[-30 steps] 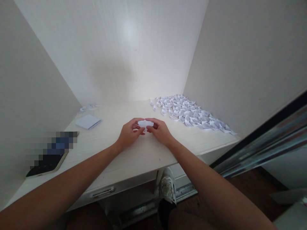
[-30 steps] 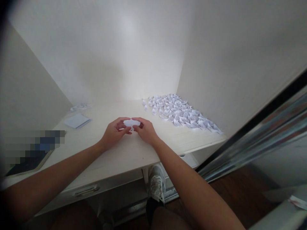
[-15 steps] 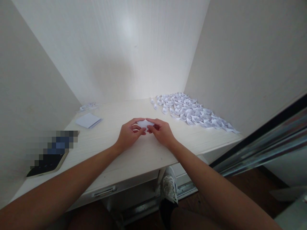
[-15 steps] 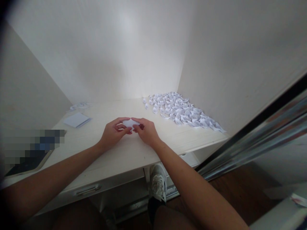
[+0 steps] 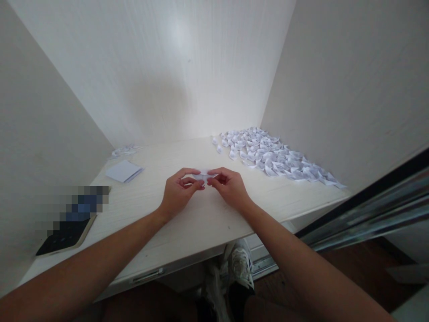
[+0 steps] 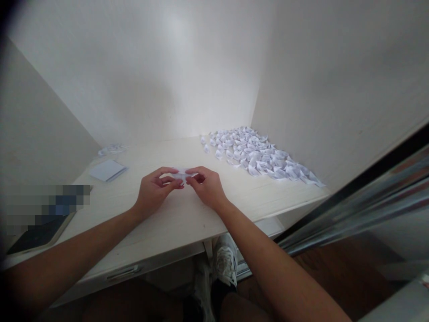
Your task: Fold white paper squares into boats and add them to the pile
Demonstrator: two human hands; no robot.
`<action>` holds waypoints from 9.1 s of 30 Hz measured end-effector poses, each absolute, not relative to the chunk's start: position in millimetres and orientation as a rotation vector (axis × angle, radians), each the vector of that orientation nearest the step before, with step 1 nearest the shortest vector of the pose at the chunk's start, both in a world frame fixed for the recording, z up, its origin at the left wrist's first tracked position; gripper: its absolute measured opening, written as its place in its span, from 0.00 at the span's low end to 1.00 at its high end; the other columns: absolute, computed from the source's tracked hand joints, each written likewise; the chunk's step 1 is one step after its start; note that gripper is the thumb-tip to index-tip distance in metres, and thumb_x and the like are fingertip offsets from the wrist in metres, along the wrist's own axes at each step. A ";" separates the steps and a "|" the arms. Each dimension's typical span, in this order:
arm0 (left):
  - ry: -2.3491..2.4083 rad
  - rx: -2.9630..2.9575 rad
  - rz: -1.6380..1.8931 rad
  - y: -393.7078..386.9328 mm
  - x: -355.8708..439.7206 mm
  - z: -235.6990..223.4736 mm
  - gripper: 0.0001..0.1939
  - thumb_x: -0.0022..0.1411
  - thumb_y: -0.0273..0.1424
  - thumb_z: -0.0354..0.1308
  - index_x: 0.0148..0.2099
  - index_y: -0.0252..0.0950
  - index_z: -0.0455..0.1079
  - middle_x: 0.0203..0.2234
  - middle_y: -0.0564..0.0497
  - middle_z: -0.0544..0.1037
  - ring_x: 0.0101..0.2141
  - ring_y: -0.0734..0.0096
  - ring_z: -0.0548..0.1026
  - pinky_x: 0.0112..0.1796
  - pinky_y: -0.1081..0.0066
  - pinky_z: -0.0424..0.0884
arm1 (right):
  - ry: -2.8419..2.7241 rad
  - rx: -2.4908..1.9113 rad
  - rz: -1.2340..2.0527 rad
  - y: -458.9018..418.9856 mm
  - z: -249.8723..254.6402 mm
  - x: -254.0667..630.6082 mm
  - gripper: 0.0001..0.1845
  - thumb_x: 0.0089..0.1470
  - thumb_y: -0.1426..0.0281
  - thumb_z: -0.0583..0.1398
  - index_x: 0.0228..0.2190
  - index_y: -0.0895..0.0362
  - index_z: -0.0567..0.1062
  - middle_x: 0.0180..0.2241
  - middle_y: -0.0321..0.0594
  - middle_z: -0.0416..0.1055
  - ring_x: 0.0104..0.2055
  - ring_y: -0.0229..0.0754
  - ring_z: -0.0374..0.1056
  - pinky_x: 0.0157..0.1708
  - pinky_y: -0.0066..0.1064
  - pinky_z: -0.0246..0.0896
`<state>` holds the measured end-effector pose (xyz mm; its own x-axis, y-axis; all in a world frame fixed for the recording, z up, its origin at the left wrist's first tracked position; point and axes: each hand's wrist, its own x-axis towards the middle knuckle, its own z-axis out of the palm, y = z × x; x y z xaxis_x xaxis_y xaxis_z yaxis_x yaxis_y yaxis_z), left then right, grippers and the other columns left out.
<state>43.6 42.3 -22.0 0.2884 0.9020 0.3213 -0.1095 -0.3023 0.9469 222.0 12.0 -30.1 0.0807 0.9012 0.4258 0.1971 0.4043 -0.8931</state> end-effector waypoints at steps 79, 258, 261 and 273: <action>0.717 1.197 1.008 47.9 46.4 -13.6 0.17 0.58 0.43 0.69 0.32 0.31 0.80 0.31 0.45 0.82 0.33 0.67 0.80 0.38 0.65 0.82 | -1.481 -1.202 0.894 8.7 -18.5 229.5 0.11 0.52 0.64 0.62 0.23 0.57 0.73 0.22 0.32 0.69 0.25 0.35 0.61 0.28 0.28 0.55; 0.702 1.508 1.391 41.9 50.3 -17.9 0.09 0.50 0.33 0.74 0.33 0.35 0.81 0.28 0.49 0.81 0.30 0.68 0.80 0.33 0.64 0.86 | -1.043 -0.885 1.037 7.5 -17.5 233.3 0.11 0.37 0.67 0.75 0.24 0.53 0.81 0.32 0.36 0.81 0.34 0.39 0.75 0.43 0.37 0.69; 0.674 1.517 1.395 40.3 51.2 -16.4 0.09 0.50 0.32 0.75 0.33 0.35 0.80 0.29 0.49 0.81 0.31 0.68 0.80 0.32 0.65 0.86 | -1.047 -0.877 1.033 6.6 -16.1 232.2 0.12 0.35 0.67 0.76 0.23 0.53 0.80 0.31 0.36 0.81 0.34 0.39 0.75 0.44 0.37 0.70; 0.767 1.431 1.428 35.9 56.6 -9.9 0.13 0.47 0.34 0.76 0.31 0.32 0.78 0.25 0.49 0.82 0.27 0.67 0.81 0.29 0.67 0.85 | -1.012 -0.900 1.023 8.5 -15.4 228.0 0.22 0.34 0.65 0.77 0.31 0.53 0.74 0.29 0.34 0.79 0.31 0.40 0.75 0.36 0.34 0.69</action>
<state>56.6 35.9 -9.9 0.1246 0.9138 0.3865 -0.1821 -0.3619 0.9143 228.0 8.5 -15.4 0.1907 0.9539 0.2319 -0.2416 0.2746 -0.9307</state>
